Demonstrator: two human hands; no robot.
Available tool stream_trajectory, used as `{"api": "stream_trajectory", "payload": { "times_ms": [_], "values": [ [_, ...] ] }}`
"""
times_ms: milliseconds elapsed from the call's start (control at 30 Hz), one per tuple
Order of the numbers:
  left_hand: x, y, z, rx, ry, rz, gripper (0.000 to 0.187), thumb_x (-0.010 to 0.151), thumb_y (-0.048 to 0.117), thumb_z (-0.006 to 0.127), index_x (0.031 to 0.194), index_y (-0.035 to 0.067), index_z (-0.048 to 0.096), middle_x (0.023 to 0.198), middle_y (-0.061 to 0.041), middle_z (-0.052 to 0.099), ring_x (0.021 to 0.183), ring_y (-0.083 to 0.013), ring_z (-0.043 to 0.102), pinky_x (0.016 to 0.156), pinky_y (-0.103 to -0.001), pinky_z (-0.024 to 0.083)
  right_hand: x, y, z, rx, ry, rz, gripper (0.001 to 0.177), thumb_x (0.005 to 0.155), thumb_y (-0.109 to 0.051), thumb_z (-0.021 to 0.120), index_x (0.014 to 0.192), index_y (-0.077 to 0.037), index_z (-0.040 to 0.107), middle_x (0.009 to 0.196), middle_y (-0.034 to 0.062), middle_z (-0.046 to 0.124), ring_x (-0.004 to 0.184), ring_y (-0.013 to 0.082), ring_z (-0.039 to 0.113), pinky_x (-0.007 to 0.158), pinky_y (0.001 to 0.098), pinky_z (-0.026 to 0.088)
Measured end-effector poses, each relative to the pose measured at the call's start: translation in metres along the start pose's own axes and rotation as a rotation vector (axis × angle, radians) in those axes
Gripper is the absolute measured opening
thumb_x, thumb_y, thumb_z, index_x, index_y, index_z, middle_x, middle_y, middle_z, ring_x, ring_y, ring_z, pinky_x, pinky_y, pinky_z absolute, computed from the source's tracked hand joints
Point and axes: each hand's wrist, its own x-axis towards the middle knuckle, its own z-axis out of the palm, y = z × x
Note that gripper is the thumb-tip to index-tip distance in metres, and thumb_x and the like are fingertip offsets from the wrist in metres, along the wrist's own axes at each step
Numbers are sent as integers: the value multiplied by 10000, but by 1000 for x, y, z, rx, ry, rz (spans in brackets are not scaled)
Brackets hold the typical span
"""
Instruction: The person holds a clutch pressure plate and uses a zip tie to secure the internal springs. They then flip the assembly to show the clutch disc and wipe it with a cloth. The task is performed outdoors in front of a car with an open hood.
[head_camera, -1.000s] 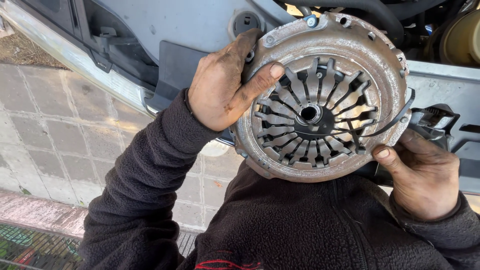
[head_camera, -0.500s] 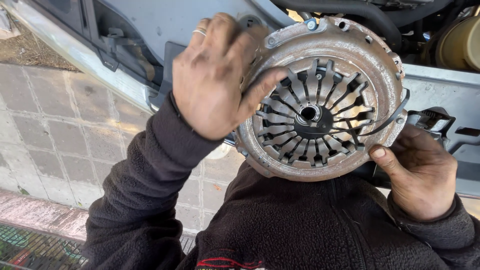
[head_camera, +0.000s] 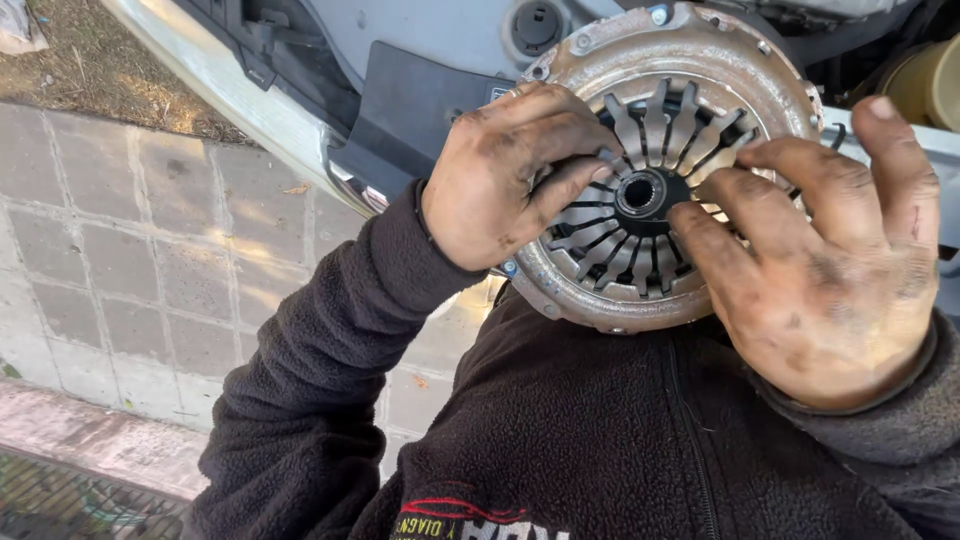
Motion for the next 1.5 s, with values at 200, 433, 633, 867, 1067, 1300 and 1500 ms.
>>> {"api": "stream_trajectory", "payload": {
  "times_ms": [200,433,633,867,1067,1300,1500],
  "values": [
    [-1,-6,-1,0,24,9,173,1000,72,772,1150,16,710,1107,-109,707,1031,-273,719,953,-367,604,21,4,-10,-31,-30,-123,202,820,-263,807,996,-165,808,995,-32,680,1074,186,609,1029,430,462],
    [1,-16,1,-17,45,55,184,1015,68,758,1184,31,696,1122,-108,715,1026,-283,726,925,-368,603,41,-11,-21,-13,-86,-218,311,749,-274,711,1016,-147,806,1004,-15,664,1069,175,607,965,438,462],
    [1,-23,2,-11,66,71,195,982,86,788,1146,25,702,1060,-122,717,972,-314,723,864,-399,587,49,-29,0,155,18,-354,332,752,-279,679,1039,-135,762,1151,28,632,1055,203,600,911,436,458],
    [-6,-34,0,-99,99,130,232,940,47,791,1158,30,714,1087,-115,736,979,-289,754,900,-358,619,44,-29,21,676,-14,-201,462,769,-20,789,1211,-49,654,1243,195,512,1106,332,632,907,405,582],
    [-8,-31,5,-123,118,93,151,984,32,767,1128,43,726,1055,-94,750,951,-255,770,874,-341,622,20,-41,36,1129,66,247,910,948,136,835,1547,-114,197,1327,127,424,1056,200,675,926,284,657],
    [-26,-42,4,-182,113,130,149,1060,-9,616,1202,7,655,1095,-93,715,961,-205,760,887,-300,652,-10,-35,81,1204,177,399,816,1032,66,829,1579,-54,236,1301,85,411,991,149,557,903,265,553],
    [-46,-6,-15,-423,-53,46,282,994,66,676,1250,-45,640,1138,-129,695,835,-183,714,743,-292,640,26,-30,57,751,145,294,169,1083,19,800,1198,47,679,1066,126,668,846,143,667,721,232,551]
  ]
}}
